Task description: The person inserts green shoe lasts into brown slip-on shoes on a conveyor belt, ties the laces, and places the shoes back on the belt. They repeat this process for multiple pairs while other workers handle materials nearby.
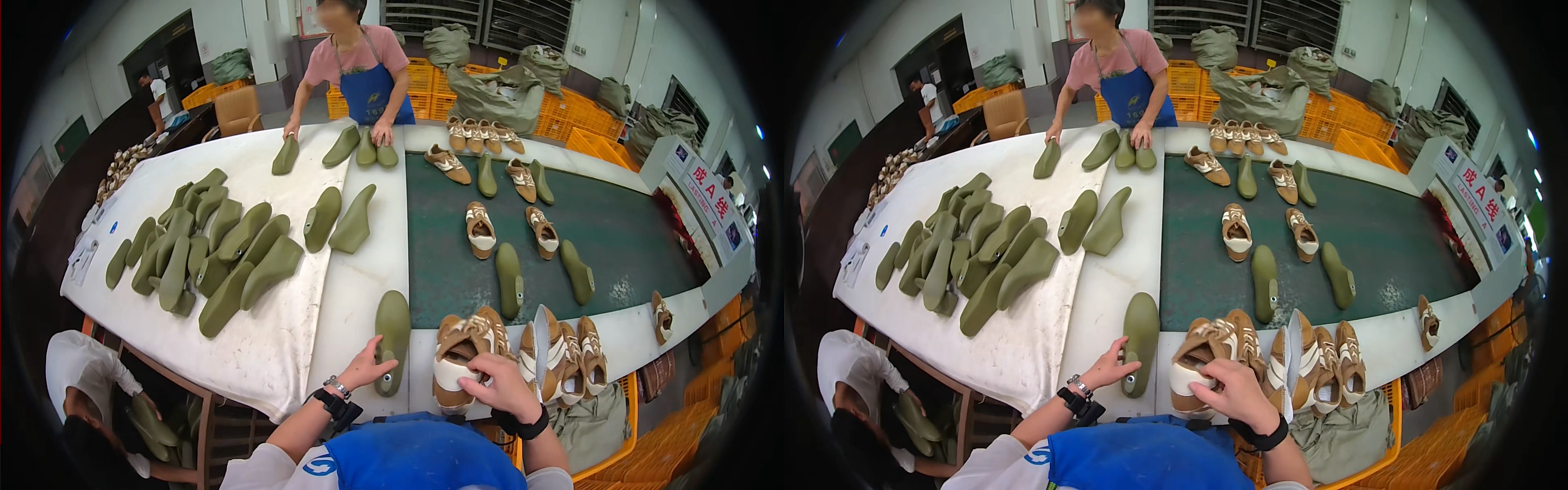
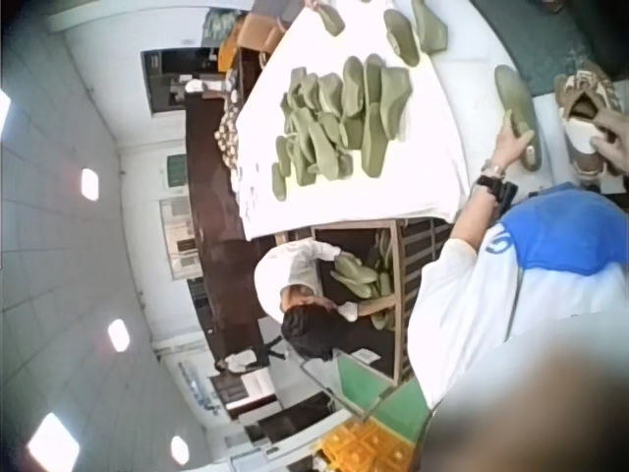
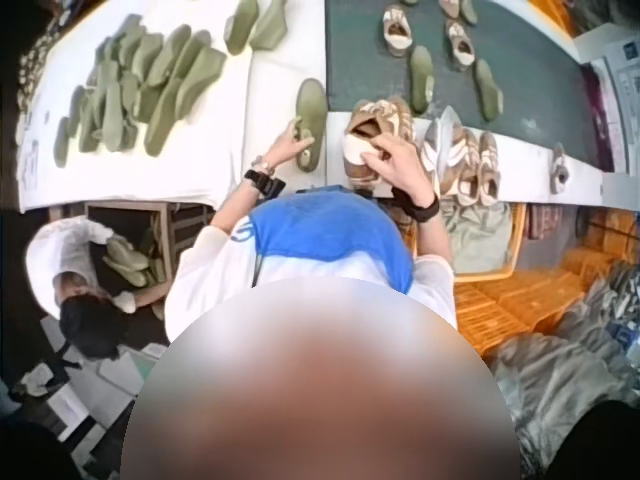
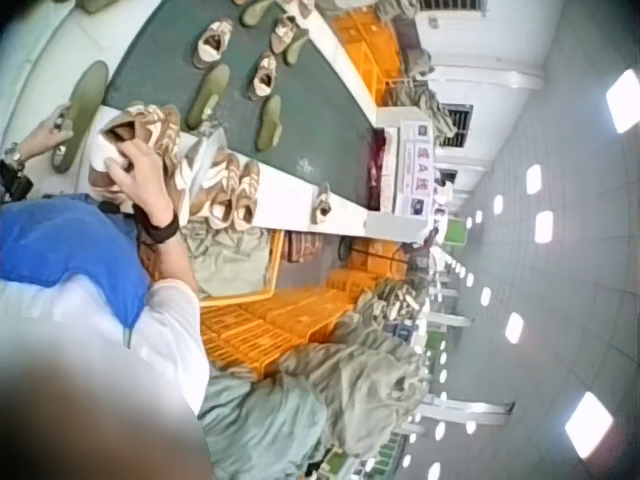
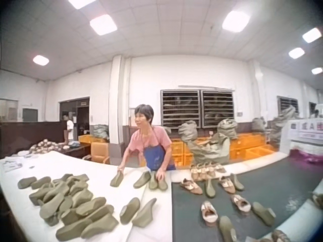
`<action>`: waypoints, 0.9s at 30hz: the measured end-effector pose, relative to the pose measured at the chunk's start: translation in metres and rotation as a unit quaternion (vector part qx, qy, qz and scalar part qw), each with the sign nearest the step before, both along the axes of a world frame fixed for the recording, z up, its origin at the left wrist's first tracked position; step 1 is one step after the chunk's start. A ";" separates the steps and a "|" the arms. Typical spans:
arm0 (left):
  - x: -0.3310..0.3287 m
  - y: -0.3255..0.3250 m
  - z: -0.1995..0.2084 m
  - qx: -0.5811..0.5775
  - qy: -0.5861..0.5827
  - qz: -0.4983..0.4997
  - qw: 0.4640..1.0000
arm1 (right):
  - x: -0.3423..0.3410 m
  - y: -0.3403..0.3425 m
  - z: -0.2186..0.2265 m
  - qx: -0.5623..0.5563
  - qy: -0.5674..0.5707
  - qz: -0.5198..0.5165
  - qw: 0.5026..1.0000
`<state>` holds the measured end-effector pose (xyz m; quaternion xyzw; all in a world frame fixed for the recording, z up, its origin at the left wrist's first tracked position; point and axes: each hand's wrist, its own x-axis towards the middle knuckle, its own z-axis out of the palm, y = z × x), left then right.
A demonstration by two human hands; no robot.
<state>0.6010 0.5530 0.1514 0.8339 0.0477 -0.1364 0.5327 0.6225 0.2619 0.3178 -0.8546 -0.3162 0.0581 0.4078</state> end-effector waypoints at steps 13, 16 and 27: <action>-0.019 -0.028 0.125 -0.182 -0.172 0.096 0.963 | -0.012 0.067 0.000 0.116 -0.169 0.150 0.967; -0.037 -0.030 0.135 -0.090 -0.242 0.141 0.956 | -0.010 0.080 0.007 0.096 -0.189 0.055 0.976; -0.100 0.006 0.149 0.177 -0.345 0.201 0.900 | -0.038 0.157 0.001 0.060 -0.166 0.069 0.982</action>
